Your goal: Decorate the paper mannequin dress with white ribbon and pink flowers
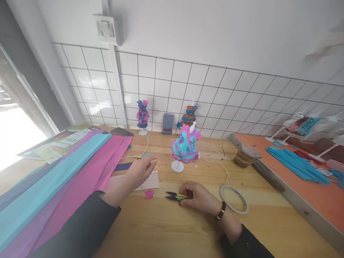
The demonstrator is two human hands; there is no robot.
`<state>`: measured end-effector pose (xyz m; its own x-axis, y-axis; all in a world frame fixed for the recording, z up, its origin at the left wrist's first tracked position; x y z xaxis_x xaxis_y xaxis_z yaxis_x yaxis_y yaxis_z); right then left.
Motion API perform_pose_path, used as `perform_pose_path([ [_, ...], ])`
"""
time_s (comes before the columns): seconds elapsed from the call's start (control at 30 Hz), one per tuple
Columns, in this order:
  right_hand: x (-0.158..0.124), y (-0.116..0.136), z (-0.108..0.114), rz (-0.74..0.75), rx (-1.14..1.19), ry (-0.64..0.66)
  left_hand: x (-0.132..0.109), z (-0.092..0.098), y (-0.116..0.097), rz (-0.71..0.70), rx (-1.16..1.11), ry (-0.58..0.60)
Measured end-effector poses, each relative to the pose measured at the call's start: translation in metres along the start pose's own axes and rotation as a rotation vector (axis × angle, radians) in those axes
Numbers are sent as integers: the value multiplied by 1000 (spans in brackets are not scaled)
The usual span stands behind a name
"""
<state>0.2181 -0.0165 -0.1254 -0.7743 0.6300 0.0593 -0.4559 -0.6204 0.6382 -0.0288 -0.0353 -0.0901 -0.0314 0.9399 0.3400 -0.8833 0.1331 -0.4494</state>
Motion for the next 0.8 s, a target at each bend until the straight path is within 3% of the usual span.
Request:
perform_pose_path([
  [0.13,1,4,-1,7,-106,-53,-21,-3,12,-101,62,-19],
  [0.27,0,9,-1,25,-143,-58,-32,-1,11,-213,133,8],
  [0.37,-2,11,-1,50,-134,-66,-34,2,9,-183,164,31],
  [0.5,1,16,-4,104,-157,-175,-35,2,13,-109,208,76],
  [0.63,6,22,-13,182,-162,-227,-35,-2,17,-130,230,143],
  [0.8,6,18,-15,105,-260,-303,-34,-8,24,-187,197,162],
])
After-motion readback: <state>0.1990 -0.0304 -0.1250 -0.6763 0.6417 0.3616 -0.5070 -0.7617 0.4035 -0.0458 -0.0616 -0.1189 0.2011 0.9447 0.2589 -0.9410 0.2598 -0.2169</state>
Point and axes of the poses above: each hand's wrist, its own x-axis towards the middle knuckle, its own z-axis out of the back of the hand, y = z × x, the point moved 2 cm from there along x, towards the middle knuckle, and after that the axes turned 9 degrees about z, right-handed, at the moved point
